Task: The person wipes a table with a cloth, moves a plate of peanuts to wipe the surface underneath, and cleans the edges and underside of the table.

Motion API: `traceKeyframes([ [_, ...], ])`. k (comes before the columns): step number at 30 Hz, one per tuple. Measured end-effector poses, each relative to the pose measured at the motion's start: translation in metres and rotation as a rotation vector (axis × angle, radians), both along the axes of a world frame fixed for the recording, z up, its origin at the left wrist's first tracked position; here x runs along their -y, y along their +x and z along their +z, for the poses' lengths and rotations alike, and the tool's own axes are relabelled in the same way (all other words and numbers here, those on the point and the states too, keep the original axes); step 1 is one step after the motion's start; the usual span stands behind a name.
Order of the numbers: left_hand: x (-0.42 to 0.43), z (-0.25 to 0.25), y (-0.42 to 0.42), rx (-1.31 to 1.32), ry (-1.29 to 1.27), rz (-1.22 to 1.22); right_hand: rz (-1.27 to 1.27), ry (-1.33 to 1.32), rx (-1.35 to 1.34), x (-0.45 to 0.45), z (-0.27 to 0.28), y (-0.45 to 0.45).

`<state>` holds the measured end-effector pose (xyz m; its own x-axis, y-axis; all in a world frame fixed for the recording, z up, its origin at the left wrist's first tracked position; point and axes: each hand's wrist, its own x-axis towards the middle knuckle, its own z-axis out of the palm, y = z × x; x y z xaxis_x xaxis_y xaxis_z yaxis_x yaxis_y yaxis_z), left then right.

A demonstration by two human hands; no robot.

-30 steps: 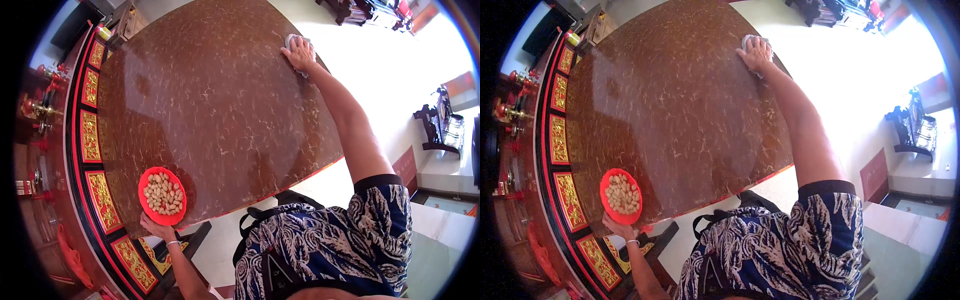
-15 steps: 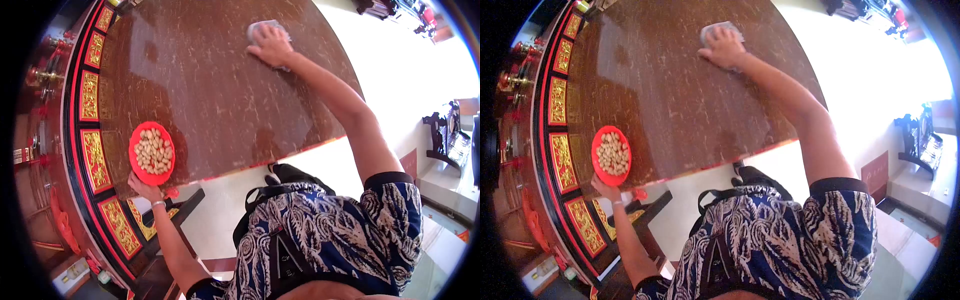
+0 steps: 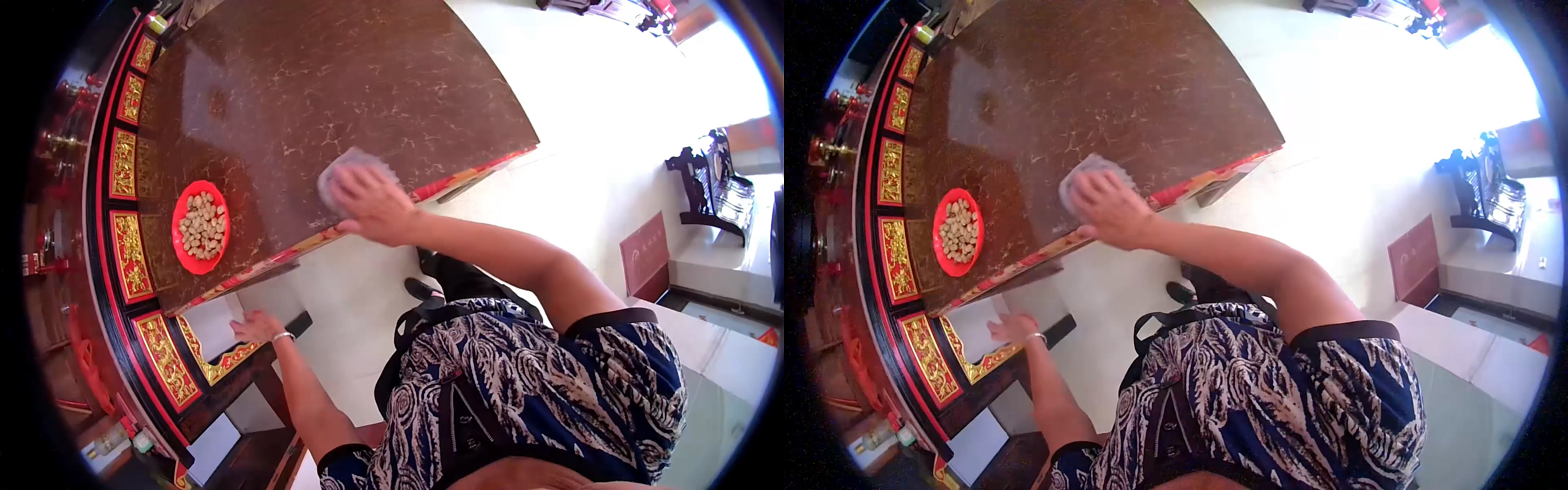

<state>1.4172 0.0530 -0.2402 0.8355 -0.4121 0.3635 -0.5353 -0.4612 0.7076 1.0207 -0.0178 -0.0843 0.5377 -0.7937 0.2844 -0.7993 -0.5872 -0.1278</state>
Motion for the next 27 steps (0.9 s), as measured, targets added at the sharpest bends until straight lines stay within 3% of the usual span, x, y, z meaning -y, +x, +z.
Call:
traceKeyframes([
  [1,-0.019,-0.038,0.027,-0.158,-0.179,-0.033,-0.089,0.014,0.021,-0.003,0.000,-0.023],
  [3,-0.064,-0.095,0.065,-0.055,-0.116,-0.048,-0.233,0.002,0.043,-0.008,0.000,-0.068],
  [5,-0.087,-0.082,0.045,0.176,0.283,0.144,-0.347,-0.020,0.016,-0.013,-0.003,-0.116],
  [6,-0.095,-0.057,0.023,0.146,0.436,0.316,-0.403,-0.019,-0.007,-0.012,-0.005,-0.138],
  [9,-0.096,-0.032,-0.005,0.076,0.185,0.407,-0.458,0.050,-0.015,-0.009,0.004,-0.195],
  [12,-0.082,-0.004,-0.032,0.040,0.179,0.351,-0.426,0.061,-0.033,0.002,0.011,-0.234],
  [13,-0.081,-0.018,-0.027,0.264,0.187,0.263,-0.375,0.072,-0.044,0.008,0.010,-0.247],
  [17,-0.079,-0.046,-0.097,0.309,0.035,0.249,-0.259,0.095,-0.055,0.061,0.019,-0.298],
  [18,-0.100,-0.077,-0.111,0.642,0.519,0.257,-0.204,0.093,-0.033,0.082,0.019,-0.313],
  [20,-0.100,-0.069,-0.190,0.438,0.301,0.317,-0.140,0.098,-0.005,0.127,0.021,-0.334],
  [21,-0.121,-0.110,-0.206,0.531,0.357,0.371,-0.079,0.085,-0.023,0.155,0.024,-0.339],
  [23,-0.140,-0.105,-0.282,0.238,0.411,0.436,-0.007,0.031,-0.079,0.216,0.021,-0.343],
  [24,-0.152,-0.095,-0.318,0.229,0.431,0.457,0.009,-0.008,-0.113,0.250,0.014,-0.344],
  [26,-0.169,-0.076,-0.378,-0.163,0.534,0.586,-0.037,-0.149,-0.181,0.325,0.000,-0.344],
  [27,-0.182,-0.077,-0.393,-0.162,0.545,0.607,-0.050,-0.115,-0.213,0.359,0.004,-0.346],
])
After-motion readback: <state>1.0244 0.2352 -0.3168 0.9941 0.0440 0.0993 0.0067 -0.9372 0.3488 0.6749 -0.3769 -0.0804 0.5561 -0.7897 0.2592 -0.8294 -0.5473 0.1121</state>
